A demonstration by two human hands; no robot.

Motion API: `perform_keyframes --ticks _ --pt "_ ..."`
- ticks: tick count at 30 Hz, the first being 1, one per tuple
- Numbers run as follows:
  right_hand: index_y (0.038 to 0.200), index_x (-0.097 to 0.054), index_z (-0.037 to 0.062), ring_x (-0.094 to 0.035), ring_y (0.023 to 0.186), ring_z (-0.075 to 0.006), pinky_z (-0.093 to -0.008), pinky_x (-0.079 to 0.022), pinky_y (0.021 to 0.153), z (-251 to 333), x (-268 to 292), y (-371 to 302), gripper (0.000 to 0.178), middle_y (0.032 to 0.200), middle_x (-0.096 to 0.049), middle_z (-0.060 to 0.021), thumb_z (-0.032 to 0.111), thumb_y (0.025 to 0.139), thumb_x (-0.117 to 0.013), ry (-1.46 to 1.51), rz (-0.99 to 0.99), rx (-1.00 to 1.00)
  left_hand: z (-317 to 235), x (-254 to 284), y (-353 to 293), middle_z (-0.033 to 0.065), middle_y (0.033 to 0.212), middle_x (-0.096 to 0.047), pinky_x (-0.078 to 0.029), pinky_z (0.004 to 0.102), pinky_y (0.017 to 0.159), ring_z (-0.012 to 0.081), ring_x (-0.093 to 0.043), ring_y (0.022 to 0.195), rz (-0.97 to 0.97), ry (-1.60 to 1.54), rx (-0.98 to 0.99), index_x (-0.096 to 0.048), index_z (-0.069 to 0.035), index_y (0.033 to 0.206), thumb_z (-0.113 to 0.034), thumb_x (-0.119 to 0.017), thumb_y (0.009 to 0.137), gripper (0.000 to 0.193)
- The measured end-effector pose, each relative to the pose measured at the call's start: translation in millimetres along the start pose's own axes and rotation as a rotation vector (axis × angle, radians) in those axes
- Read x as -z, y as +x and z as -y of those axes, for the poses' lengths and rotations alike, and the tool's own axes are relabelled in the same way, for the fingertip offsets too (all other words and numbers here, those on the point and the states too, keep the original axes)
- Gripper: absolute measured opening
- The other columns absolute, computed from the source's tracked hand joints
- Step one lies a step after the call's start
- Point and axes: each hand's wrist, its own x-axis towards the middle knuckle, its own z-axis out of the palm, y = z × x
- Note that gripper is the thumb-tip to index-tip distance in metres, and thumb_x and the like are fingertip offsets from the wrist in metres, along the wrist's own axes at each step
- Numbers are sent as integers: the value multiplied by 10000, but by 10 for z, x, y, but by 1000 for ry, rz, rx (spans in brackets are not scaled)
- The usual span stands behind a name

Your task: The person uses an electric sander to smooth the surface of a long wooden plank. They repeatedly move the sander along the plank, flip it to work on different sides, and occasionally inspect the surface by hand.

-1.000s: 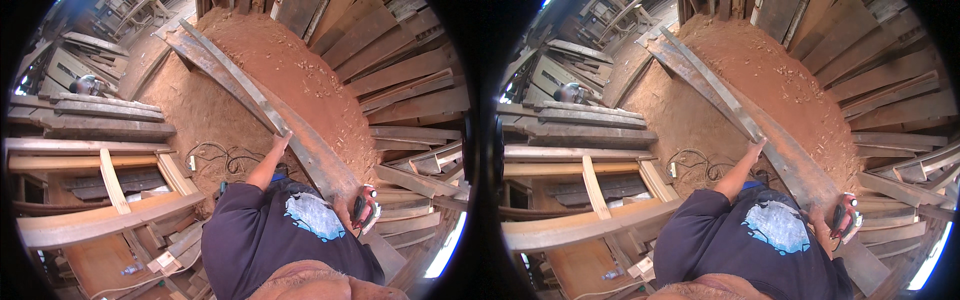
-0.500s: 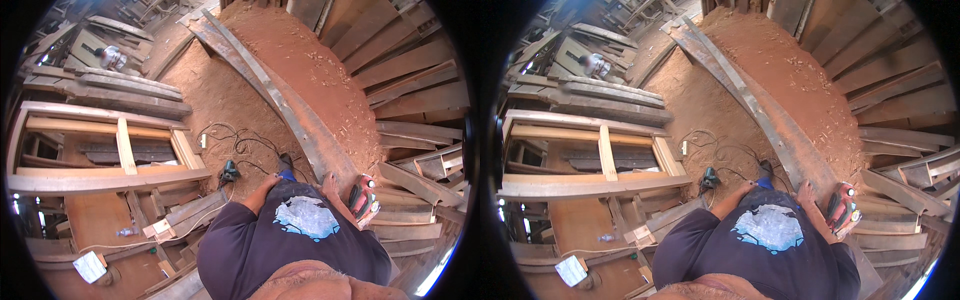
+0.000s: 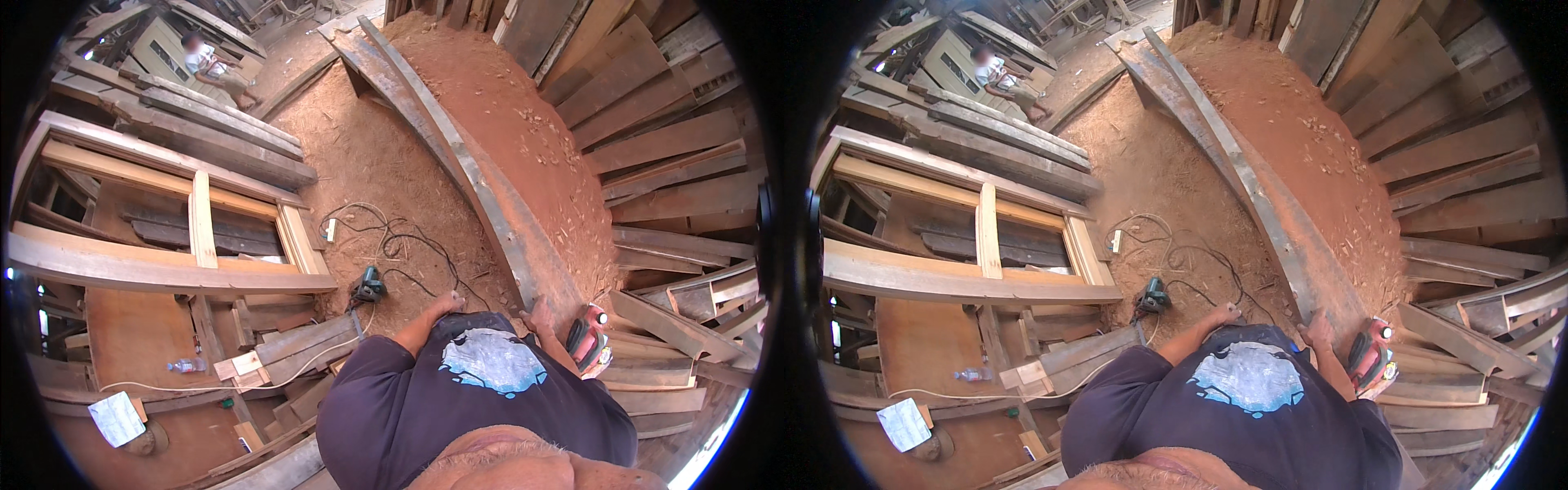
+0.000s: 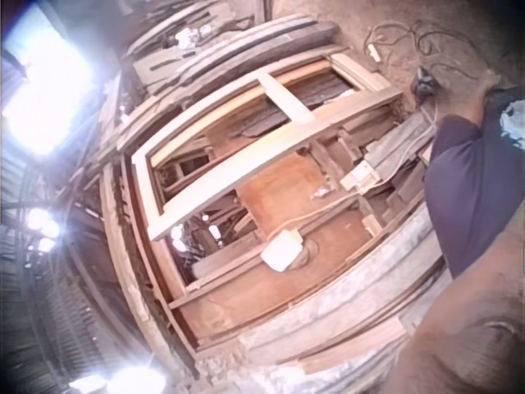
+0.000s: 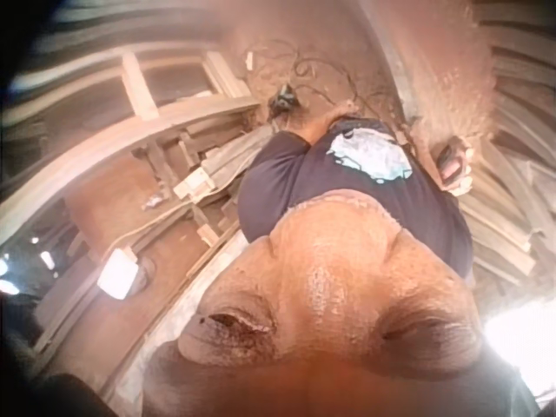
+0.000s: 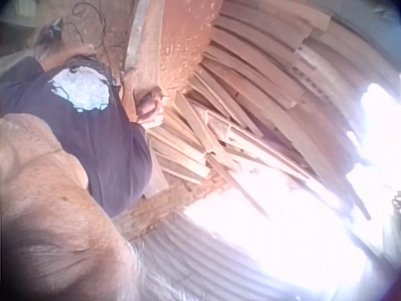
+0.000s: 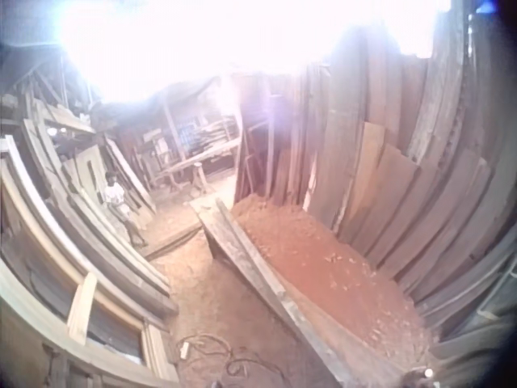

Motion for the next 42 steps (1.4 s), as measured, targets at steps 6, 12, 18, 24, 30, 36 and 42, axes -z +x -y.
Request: perform_keyframes --ticks 6,12,18,24,30,36,42 --pt "1317 -409 -28 -504 1253 -397 -459 -431 1021 287 95 -164 846 1346 -503 -269 457 734 -785 -13 -79 -70 501 239 49 200 1061 -703 -511 411 844 329 -670 996 -69 -39 71 -706 -37 1046 -464 -624 822 489" --pt "1259 -481 -35 -560 1167 -400 -449 -458 983 -78 -173 111 806 1223 -577 -256 441 700 -814 -24 -207 -18 859 617 -346 195 822 -682 -490 436 720 298 -656 784 -97 -44 -40 -687 7 843 -423 -593 851 440" --pt "1292 -482 -47 -562 1186 -399 -454 -455 997 -51 -103 19 847 1248 -578 -269 462 698 -807 -53 -191 -75 910 757 -606 210 1197 -656 -491 428 931 386 -618 1120 -39 -40 130 -681 -41 1152 -391 -596 835 480" --pt "1217 -527 -36 -597 1136 -382 -448 -481 947 -159 -173 133 782 1177 -616 -259 450 677 -816 -36 -213 -27 957 415 -458 203 1201 -657 -473 415 963 381 -620 1126 81 -81 249 -680 -43 1166 -427 -581 865 498" --pt "1266 -544 -44 -588 1178 -384 -449 -485 976 81 -71 121 827 1259 -598 -264 481 678 -796 -76 -48 -7 1272 -132 -76 169 1151 -690 -496 415 888 343 -662 1031 115 -125 -67 -690 -38 1129 -486 -594 880 522" --pt "1202 -559 -65 -631 1121 -372 -436 -507 958 566 -216 -309 816 1184 -643 -256 516 671 -775 -161 35 -14 992 -99 -179 226 1109 -679 -502 398 886 312 -644 1052 60 -386 32 -611 45 1213 -525 -670 838 685" --pt "1072 -626 -124 -646 1078 -403 -462 -520 909 800 -623 -486 763 1089 -655 -320 494 669 -818 27 122 43 83 108 -630 246 1308 -582 -469 404 968 317 -589 1179 -19 -329 6 -365 52 1447 -666 -671 771 1033"
